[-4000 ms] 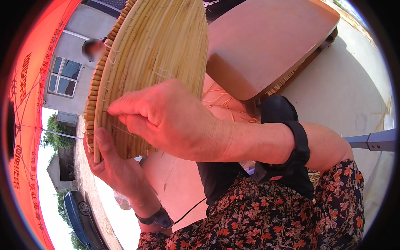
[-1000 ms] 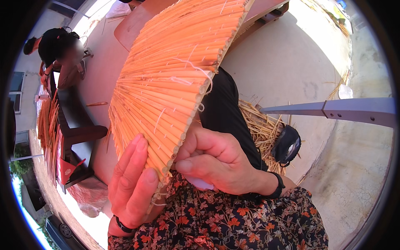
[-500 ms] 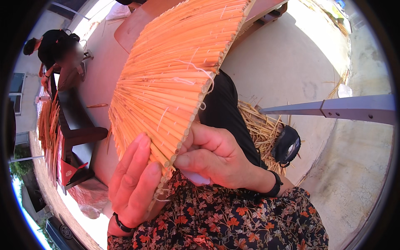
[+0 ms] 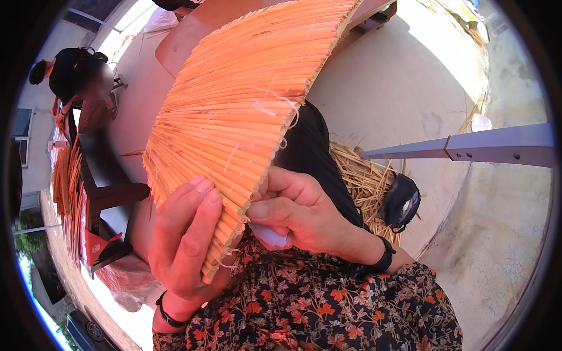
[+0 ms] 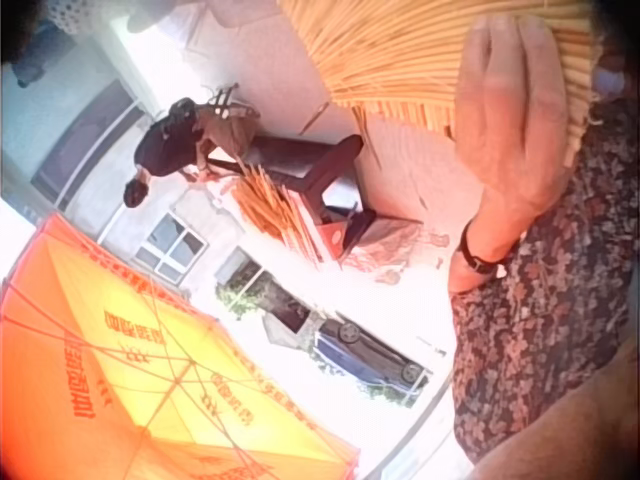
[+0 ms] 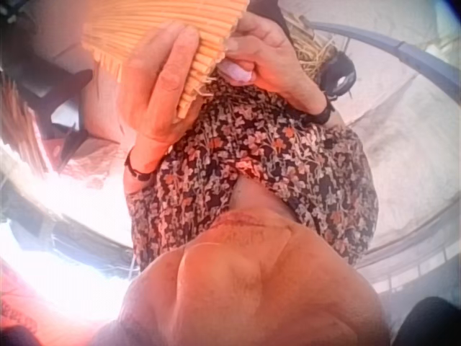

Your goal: The person weaves a bundle of thin bamboo strips using a needle and white thread. They repeatedly pass the needle through the aligned strips to secure them together, working on a single mat-like object throughout the clip.

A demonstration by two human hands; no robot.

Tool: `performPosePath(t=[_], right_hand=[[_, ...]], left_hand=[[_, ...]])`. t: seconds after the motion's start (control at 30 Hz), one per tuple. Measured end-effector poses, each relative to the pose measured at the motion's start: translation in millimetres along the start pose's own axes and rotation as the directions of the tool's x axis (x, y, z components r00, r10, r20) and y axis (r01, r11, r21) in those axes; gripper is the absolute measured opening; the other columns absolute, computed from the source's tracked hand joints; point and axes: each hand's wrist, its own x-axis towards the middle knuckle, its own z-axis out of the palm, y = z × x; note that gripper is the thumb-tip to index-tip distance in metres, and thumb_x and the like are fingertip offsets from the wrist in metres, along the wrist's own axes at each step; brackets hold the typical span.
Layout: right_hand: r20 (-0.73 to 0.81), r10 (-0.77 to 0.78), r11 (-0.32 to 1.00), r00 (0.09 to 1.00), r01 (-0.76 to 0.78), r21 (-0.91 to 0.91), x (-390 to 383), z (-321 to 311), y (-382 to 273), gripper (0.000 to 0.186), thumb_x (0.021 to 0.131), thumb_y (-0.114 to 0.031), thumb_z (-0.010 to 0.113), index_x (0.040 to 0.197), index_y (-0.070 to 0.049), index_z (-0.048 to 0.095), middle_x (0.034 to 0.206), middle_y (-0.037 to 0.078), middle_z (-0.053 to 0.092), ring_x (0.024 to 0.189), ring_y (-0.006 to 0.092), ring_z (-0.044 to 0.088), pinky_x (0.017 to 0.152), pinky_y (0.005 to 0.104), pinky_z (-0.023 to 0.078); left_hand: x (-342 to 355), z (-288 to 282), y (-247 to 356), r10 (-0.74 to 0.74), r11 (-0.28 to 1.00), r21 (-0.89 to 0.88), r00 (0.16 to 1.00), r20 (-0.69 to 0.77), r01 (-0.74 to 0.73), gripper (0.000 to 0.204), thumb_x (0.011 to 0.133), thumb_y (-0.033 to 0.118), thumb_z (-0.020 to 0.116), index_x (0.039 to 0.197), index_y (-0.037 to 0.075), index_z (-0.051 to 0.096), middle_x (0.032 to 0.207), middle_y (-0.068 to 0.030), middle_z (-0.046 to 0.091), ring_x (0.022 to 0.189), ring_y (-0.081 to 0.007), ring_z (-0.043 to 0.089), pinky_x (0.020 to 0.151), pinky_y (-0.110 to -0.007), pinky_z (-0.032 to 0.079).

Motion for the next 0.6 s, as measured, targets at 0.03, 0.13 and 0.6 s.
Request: performPosePath(t=[0.03,0.13,0.6], right_hand=[[-0.001,-0.006,1.000,1.000,0.006,-0.005,-0.1,0.9,0.5,0.016,0.101,-0.006,0.059,0.116,-0.001,0.060,0.076,0.000,0.054,0.055,0.0068,0.046,0.049,0.0237,0.039],[-0.004,-0.015,0.999,1.000,0.015,-0.040,-0.4,1.5,1.6,0.021,0.102,-0.007,0.057,0.122,-0.001,0.059,0.078,0.000,0.054,0.056,0.0069,0.046,0.050,0.0234,0.038],[-0.212,0.002,0.997,0.977,-0.019,-0.078,-0.2,-1.2,7.5,0.042,0.101,-0.035,0.064,0.132,-0.008,0.054,0.093,-0.001,0.055,0.067,0.0073,0.049,0.057,0.0244,0.041]], left_hand=[[1.2,-0.1,0.4,-0.004,1.000,0.010,1.000,-0.009,0.004,0.039,0.072,0.005,0.075,0.109,-0.006,0.072,0.108,-0.0187,0.070,0.098,-0.0362,0.072,0.084,-0.041,0.062],[0.4,-1.2,-4.0,0.055,0.997,0.052,0.998,0.042,-0.057,0.041,0.070,0.007,0.073,0.109,-0.005,0.073,0.109,-0.0179,0.070,0.099,-0.0360,0.071,0.083,-0.041,0.062],[-11.3,14.4,-9.0,0.037,0.995,0.089,0.994,0.099,-0.046,0.043,0.076,0.008,0.072,0.117,-0.005,0.069,0.115,-0.0179,0.068,0.105,-0.0371,0.069,0.086,-0.042,0.059]])
